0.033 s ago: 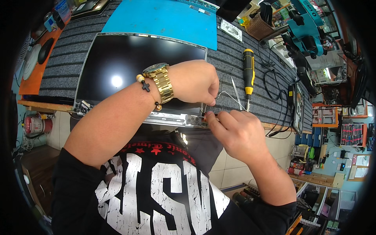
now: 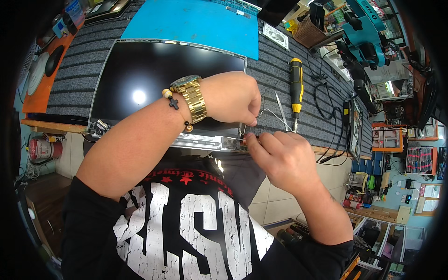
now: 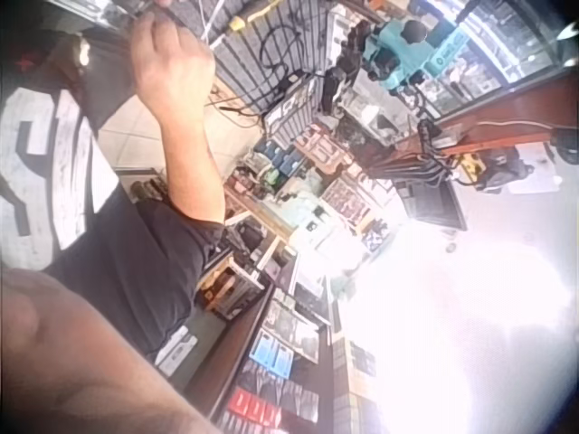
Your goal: The person works on the internal components of a laptop screen assembly, using their fingers to thread and position small wires around the hinge and frame of the display.
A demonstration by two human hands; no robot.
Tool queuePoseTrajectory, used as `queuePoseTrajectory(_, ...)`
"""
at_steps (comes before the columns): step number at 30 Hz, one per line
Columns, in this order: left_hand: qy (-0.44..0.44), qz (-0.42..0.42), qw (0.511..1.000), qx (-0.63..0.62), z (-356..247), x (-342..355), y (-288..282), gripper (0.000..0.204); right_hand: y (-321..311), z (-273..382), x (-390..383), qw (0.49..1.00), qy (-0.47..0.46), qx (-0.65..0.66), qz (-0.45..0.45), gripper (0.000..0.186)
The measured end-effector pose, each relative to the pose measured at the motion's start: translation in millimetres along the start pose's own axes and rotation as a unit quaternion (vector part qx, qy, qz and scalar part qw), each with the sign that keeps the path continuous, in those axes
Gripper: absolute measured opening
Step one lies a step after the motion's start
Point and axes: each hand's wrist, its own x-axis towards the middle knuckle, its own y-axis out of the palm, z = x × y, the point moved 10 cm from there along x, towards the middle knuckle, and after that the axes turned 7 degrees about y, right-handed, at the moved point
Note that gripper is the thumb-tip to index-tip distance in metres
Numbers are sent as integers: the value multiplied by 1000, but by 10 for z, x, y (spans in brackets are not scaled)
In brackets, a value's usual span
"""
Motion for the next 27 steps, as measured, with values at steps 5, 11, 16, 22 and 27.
queuePoseTrajectory(5, 2, -7, 1000, -2, -8, 9, 4, 18, -21, 3, 14, 1000, 2, -2, -5, 31)
queuePoseTrajectory(11, 4, -8, 1000, -5, -13, 8, 2, 17, -34, 9, 21, 1000, -9, 0, -5, 27)
queuePoseTrajectory(16, 3, -4, 1000, -4, -12, 12, 5, 17, -40, 28, 49, 1000, -18, -10, 1, 25)
queuePoseTrajectory(22, 8, -4, 1000, 4, -13, 5, 0, 16, -43, 38, 87, 1000, -26, -9, 12, 25)
queuePoseTrajectory(27, 5, -9, 1000, -1, -12, 7, 3, 16, -35, 33, 73, 1000, -17, -13, 20, 23)
